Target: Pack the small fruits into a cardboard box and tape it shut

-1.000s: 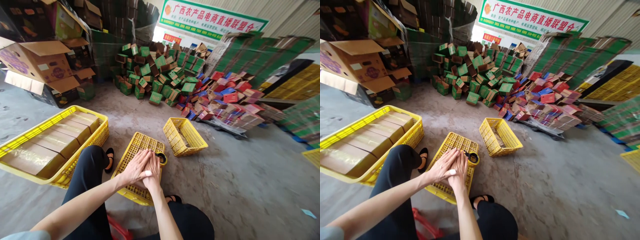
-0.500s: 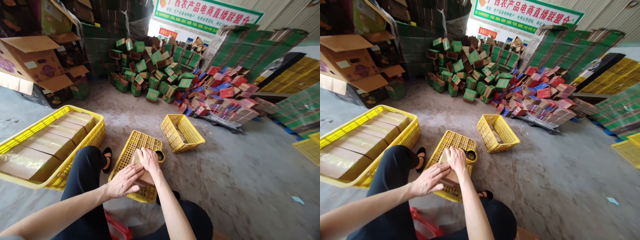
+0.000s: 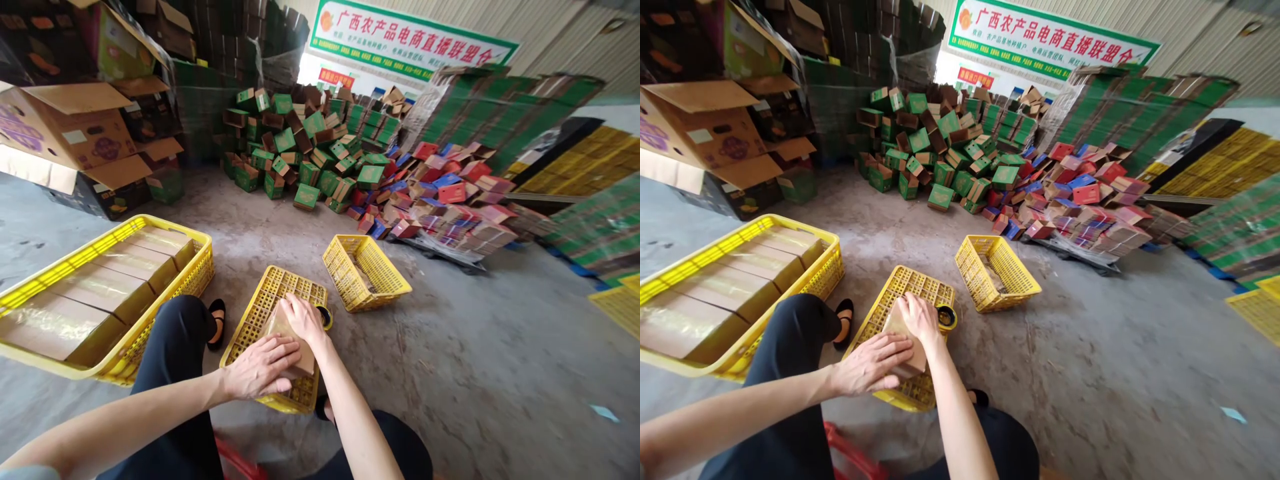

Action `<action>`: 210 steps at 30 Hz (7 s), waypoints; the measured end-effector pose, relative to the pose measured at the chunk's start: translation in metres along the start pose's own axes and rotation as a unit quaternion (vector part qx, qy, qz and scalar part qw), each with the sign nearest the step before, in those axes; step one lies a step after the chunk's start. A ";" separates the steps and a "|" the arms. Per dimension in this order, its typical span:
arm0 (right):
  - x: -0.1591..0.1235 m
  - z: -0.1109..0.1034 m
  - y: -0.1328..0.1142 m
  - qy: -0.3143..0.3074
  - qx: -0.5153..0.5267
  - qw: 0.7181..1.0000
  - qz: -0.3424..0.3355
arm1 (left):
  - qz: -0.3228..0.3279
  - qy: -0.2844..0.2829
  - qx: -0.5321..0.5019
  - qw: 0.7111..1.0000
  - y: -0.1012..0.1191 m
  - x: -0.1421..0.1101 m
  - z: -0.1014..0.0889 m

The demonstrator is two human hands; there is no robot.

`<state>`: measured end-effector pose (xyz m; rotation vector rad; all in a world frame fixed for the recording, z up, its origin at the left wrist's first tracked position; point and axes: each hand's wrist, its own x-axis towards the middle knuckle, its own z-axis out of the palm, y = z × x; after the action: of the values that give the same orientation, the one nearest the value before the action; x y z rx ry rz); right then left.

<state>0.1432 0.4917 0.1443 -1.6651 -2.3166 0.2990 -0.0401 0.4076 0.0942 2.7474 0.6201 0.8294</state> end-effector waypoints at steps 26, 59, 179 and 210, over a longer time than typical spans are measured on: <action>-0.074 -0.027 0.044 -0.030 -0.040 0.998 -0.040 | 0.029 -0.027 -0.026 0.999 -0.038 -0.021 -0.028; -0.111 -0.012 0.037 -0.050 0.026 0.997 -0.061 | -0.089 0.033 0.028 0.995 -0.044 -0.005 0.001; -0.114 0.053 -0.004 0.148 0.039 0.987 0.046 | -0.201 0.085 0.028 0.975 -0.005 0.022 0.015; -0.127 0.084 0.025 0.248 0.249 0.908 0.226 | -0.365 0.160 -0.133 0.908 0.015 -0.020 0.053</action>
<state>0.1759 0.3789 0.0447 -1.7249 -1.3330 0.4509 -0.0198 0.3812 0.0457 1.8976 1.3618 1.0533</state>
